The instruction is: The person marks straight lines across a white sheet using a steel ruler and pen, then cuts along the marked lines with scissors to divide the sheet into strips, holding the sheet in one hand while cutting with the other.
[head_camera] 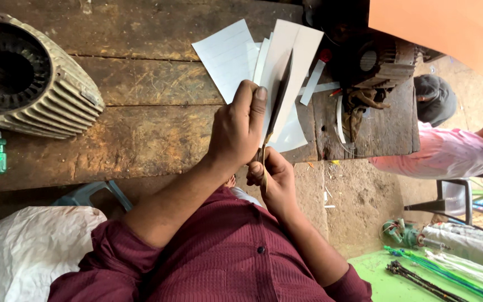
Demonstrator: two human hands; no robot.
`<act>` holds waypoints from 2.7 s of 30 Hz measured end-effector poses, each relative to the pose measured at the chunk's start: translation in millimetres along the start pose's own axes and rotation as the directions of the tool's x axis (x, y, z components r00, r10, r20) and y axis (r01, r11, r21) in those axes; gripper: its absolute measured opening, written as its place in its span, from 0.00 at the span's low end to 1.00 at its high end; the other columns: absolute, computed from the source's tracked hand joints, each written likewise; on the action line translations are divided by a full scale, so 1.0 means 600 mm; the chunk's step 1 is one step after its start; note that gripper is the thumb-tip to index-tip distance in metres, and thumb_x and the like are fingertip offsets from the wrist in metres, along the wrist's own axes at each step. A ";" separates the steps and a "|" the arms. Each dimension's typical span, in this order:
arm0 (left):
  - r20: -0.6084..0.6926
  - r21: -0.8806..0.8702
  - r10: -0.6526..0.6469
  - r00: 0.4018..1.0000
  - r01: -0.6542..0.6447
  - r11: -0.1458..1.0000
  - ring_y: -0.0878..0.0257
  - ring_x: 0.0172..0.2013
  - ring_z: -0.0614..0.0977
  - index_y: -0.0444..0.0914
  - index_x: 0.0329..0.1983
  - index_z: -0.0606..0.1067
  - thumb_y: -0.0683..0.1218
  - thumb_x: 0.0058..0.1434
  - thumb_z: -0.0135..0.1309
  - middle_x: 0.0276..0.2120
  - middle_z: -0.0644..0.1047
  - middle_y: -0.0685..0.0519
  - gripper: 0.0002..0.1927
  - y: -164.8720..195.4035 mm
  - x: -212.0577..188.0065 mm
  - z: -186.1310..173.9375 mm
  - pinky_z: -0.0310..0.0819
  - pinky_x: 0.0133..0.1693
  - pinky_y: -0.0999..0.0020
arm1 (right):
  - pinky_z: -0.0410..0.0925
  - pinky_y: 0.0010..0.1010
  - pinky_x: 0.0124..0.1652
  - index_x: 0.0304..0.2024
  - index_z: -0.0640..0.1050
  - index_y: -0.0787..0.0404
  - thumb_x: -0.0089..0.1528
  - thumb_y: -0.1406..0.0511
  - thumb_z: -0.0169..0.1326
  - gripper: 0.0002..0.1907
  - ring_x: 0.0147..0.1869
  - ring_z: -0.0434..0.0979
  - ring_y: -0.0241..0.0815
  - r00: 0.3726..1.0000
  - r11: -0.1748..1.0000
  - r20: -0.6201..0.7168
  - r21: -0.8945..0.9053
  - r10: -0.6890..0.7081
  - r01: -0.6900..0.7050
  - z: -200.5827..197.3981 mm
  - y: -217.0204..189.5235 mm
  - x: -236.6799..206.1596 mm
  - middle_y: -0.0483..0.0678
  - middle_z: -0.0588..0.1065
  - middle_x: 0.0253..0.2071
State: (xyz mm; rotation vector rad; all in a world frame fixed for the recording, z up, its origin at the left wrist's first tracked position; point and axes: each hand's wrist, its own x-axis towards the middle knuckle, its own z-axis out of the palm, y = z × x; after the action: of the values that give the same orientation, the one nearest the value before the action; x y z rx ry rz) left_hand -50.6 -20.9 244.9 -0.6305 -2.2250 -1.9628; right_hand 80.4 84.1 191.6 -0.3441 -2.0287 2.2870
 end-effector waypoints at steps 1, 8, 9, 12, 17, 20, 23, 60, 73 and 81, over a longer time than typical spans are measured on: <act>0.002 -0.002 0.001 1.000 -0.001 1.000 0.56 0.17 0.79 0.38 0.38 0.66 0.50 0.79 0.40 0.16 0.70 0.50 0.15 0.000 -0.001 -0.001 0.64 0.19 0.59 | 0.68 0.23 0.34 0.39 0.74 0.64 0.67 0.55 0.60 0.18 0.31 0.70 0.29 1.000 1.000 -0.012 -0.019 0.014 -0.014 0.000 0.001 -0.001 0.41 0.72 0.28; 0.016 -0.013 -0.005 1.000 0.006 1.000 0.54 0.18 0.79 0.38 0.40 0.66 0.50 0.79 0.39 0.17 0.71 0.49 0.14 -0.008 -0.001 -0.001 0.65 0.20 0.59 | 0.68 0.22 0.32 0.38 0.74 0.63 0.66 0.53 0.59 0.19 0.29 0.71 0.30 0.998 0.997 -0.031 -0.050 0.050 -0.051 0.006 0.001 0.005 0.42 0.73 0.27; 0.029 -0.005 -0.016 0.999 0.016 1.000 0.54 0.18 0.79 0.38 0.40 0.67 0.50 0.79 0.39 0.17 0.70 0.49 0.14 -0.009 -0.003 -0.001 0.64 0.19 0.59 | 0.68 0.22 0.32 0.38 0.74 0.63 0.66 0.53 0.59 0.20 0.29 0.71 0.29 0.999 0.998 -0.030 -0.039 0.044 -0.046 0.006 0.000 0.005 0.42 0.73 0.27; 0.061 -0.003 -0.023 0.998 0.024 1.000 0.55 0.17 0.78 0.38 0.40 0.67 0.50 0.78 0.40 0.16 0.70 0.50 0.13 -0.012 -0.007 0.000 0.64 0.19 0.59 | 0.68 0.22 0.33 0.39 0.74 0.63 0.66 0.52 0.58 0.20 0.30 0.71 0.29 0.999 1.000 -0.047 -0.020 0.017 -0.018 0.002 -0.006 0.014 0.41 0.73 0.28; 0.088 0.007 -0.029 0.996 0.029 1.000 0.59 0.15 0.77 0.38 0.41 0.68 0.50 0.78 0.39 0.14 0.69 0.52 0.13 -0.023 -0.009 0.001 0.64 0.17 0.62 | 0.68 0.22 0.32 0.38 0.73 0.63 0.66 0.52 0.59 0.21 0.30 0.72 0.30 0.998 0.999 -0.057 -0.037 0.029 -0.031 0.004 -0.005 0.016 0.42 0.74 0.27; 0.091 -0.004 -0.005 0.996 0.005 1.000 0.60 0.16 0.77 0.38 0.41 0.67 0.49 0.79 0.39 0.15 0.70 0.52 0.13 -0.030 -0.008 -0.001 0.63 0.18 0.62 | 0.68 0.22 0.32 0.37 0.73 0.64 0.67 0.52 0.58 0.21 0.29 0.72 0.30 0.997 0.996 -0.062 -0.070 0.045 -0.049 0.007 -0.004 0.017 0.43 0.74 0.27; 0.108 -0.008 -0.054 0.993 0.055 0.998 0.59 0.15 0.77 0.38 0.40 0.67 0.50 0.79 0.39 0.15 0.70 0.52 0.14 -0.033 -0.009 0.001 0.64 0.17 0.62 | 0.68 0.22 0.31 0.38 0.74 0.64 0.67 0.52 0.57 0.21 0.29 0.73 0.30 0.996 0.997 -0.080 -0.051 0.050 -0.055 0.005 -0.005 0.023 0.43 0.74 0.27; -0.085 0.441 -0.125 0.989 0.150 0.885 0.61 0.24 0.82 0.36 0.38 0.76 0.46 0.71 0.52 0.24 0.80 0.51 0.09 -0.270 0.121 0.028 0.74 0.26 0.64 | 0.70 0.26 0.30 0.33 0.80 0.62 0.60 0.51 0.62 0.20 0.28 0.75 0.33 0.828 0.791 -0.334 -0.281 0.451 -0.544 -0.141 0.100 0.013 0.45 0.76 0.25; -0.241 -0.509 -0.167 0.956 0.022 0.860 0.70 0.27 0.72 0.38 0.56 0.64 0.53 0.80 0.44 0.35 0.69 0.56 0.14 -0.172 0.013 -0.046 0.71 0.31 0.71 | 0.66 0.23 0.33 0.46 0.77 0.59 0.63 0.50 0.61 0.22 0.37 0.75 0.30 0.981 0.987 -0.161 0.132 0.112 -0.091 -0.124 0.005 0.120 0.38 0.74 0.34; 0.264 -0.629 -0.290 0.920 0.392 0.672 0.65 0.35 0.78 0.36 0.58 0.68 0.57 0.67 0.56 0.40 0.75 0.52 0.25 -0.166 -0.046 -0.008 0.79 0.33 0.69 | 0.59 0.21 0.30 0.36 0.78 0.60 0.60 0.65 0.67 0.10 0.29 0.66 0.28 0.968 0.975 -0.201 0.194 0.150 -0.111 -0.087 -0.037 0.135 0.38 0.71 0.27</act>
State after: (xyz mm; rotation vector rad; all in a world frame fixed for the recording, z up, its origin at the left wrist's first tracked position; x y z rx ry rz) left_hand -63.7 -39.9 144.3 -0.4248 -1.7258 -3.0618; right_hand 10.0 153.5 198.2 -0.6979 -1.7281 2.3668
